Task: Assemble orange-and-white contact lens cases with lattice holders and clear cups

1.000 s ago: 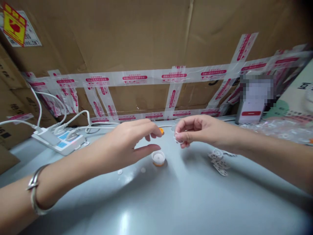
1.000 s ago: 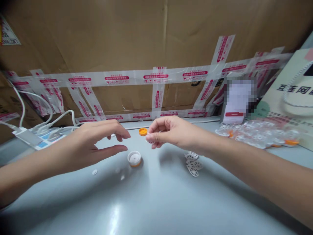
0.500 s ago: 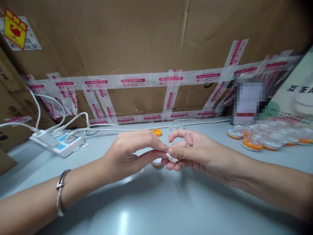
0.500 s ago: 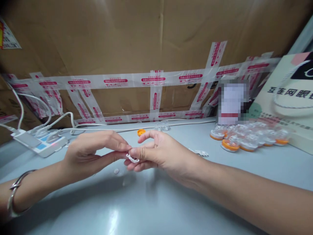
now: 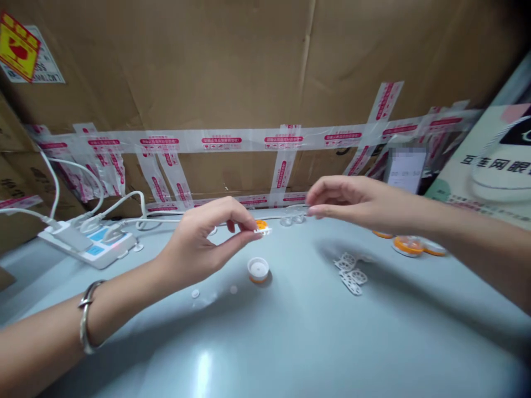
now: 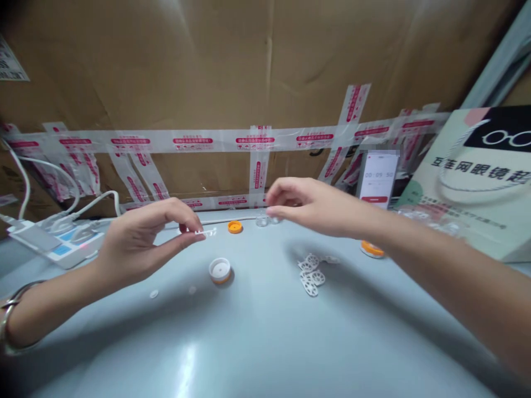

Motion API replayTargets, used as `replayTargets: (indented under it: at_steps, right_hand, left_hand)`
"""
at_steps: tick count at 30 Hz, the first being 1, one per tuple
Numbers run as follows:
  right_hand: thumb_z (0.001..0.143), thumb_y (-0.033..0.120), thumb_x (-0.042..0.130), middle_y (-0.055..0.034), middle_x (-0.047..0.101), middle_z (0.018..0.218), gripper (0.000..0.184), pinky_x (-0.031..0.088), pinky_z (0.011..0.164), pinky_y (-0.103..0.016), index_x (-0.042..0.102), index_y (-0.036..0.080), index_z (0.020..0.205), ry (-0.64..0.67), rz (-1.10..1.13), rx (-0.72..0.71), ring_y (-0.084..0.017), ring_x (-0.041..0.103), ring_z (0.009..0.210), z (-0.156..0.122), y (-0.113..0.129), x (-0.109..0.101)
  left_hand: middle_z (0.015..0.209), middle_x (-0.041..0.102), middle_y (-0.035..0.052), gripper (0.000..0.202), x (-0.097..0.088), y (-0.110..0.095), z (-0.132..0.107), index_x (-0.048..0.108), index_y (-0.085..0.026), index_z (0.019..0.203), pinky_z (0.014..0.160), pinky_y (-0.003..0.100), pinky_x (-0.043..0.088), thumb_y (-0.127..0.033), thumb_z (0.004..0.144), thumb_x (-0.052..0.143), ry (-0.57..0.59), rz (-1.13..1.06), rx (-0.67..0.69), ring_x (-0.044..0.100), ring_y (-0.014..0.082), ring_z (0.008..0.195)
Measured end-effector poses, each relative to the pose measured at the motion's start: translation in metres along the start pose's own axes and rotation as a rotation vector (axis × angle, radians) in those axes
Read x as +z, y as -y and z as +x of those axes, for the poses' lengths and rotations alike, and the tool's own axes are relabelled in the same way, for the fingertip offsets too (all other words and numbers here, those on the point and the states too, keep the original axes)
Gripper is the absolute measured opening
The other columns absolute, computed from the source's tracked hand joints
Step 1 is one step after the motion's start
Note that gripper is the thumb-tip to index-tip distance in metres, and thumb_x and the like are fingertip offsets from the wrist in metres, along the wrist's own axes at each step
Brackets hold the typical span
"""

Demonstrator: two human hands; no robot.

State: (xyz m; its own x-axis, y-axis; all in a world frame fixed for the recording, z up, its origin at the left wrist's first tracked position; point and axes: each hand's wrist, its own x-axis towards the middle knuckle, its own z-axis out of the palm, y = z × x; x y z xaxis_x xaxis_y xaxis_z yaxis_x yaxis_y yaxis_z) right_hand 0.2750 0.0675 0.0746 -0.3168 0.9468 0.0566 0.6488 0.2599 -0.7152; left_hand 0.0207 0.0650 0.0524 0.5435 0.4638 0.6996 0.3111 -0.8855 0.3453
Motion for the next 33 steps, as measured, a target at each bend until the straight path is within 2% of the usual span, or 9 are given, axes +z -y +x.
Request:
replayTargets:
  at_steps: [1,3,6,9,14,24,29,33]
  right_hand:
    - [0.073,0.047,0.061,-0.0043,0.065,0.086,0.032,0.043,0.071,-0.029,0.055,0.019,0.086,0.022,-0.136,0.062,-0.019,0.059,0.083,-0.003,-0.010,-0.011]
    - [0.071,0.044,0.062,-0.0054,0.064,0.083,0.028,0.043,0.066,-0.029,0.058,0.019,0.083,0.182,-0.279,0.172,-0.019,0.058,0.077,-0.013,-0.032,-0.026]
    - [0.068,0.037,0.065,-0.0061,0.063,0.085,0.024,0.041,0.063,-0.029,0.060,0.021,0.085,0.340,-0.361,0.270,-0.020,0.058,0.075,-0.029,-0.062,-0.031]
    - [0.067,0.041,0.066,-0.0035,0.061,0.083,0.028,0.040,0.061,-0.027,0.059,0.023,0.088,0.348,-0.389,0.233,-0.018,0.055,0.074,-0.034,-0.078,-0.025]
    - [0.072,0.042,0.060,-0.0013,0.058,0.074,0.023,0.037,0.061,-0.025,0.056,0.019,0.077,0.375,-0.343,0.219,-0.015,0.051,0.068,-0.029,-0.080,-0.020]
    - [0.069,0.042,0.064,0.0005,0.056,0.066,0.026,0.034,0.059,-0.024,0.055,0.018,0.068,0.327,-0.131,0.256,-0.013,0.050,0.064,-0.032,-0.076,-0.024]
    - [0.060,0.037,0.074,-0.0001,0.059,0.071,0.033,0.039,0.062,-0.023,0.048,0.017,0.065,0.134,0.115,0.281,-0.013,0.054,0.070,-0.032,-0.071,-0.021]
    - [0.055,0.038,0.078,-0.0016,0.061,0.078,0.040,0.043,0.072,-0.026,0.046,0.017,0.066,0.089,0.252,0.289,-0.016,0.058,0.080,-0.032,-0.065,-0.018]
  left_hand:
    - [0.071,0.062,0.0024,0.005,0.000,0.001,0.000,0.058,-0.015,0.074,0.060,0.024,0.046,-0.013,0.078,0.061,-0.020,-0.024,-0.041,0.056,0.0113,0.065]
    - [0.070,0.061,0.0022,0.006,0.000,0.002,0.000,0.058,-0.015,0.074,0.059,0.024,0.045,-0.015,0.078,0.061,-0.034,-0.067,-0.100,0.055,0.0112,0.064]
    - [0.070,0.061,0.0015,0.006,0.001,0.003,0.000,0.057,-0.015,0.074,0.060,0.024,0.045,-0.016,0.078,0.062,-0.011,-0.096,-0.149,0.055,0.0110,0.064]
    - [0.071,0.061,0.0015,0.006,0.001,0.003,0.000,0.057,-0.015,0.075,0.060,0.024,0.045,-0.018,0.078,0.061,0.002,-0.085,-0.190,0.055,0.0111,0.065]
    - [0.070,0.062,0.0020,0.008,-0.001,0.001,0.002,0.058,-0.015,0.074,0.059,0.023,0.045,-0.021,0.078,0.062,-0.008,-0.072,-0.214,0.056,0.0117,0.065]
    - [0.072,0.061,0.0005,0.007,-0.004,0.003,0.004,0.058,-0.015,0.076,0.060,0.019,0.047,-0.020,0.078,0.063,-0.021,-0.120,-0.230,0.056,0.0096,0.067]
    - [0.072,0.061,0.0015,0.008,-0.005,0.001,0.005,0.058,-0.015,0.076,0.060,0.020,0.048,-0.022,0.078,0.063,-0.017,-0.110,-0.236,0.056,0.0108,0.068]
    - [0.072,0.061,0.0013,0.008,-0.004,0.002,0.004,0.058,-0.015,0.076,0.060,0.020,0.048,-0.022,0.078,0.063,-0.010,-0.101,-0.236,0.057,0.0106,0.068]
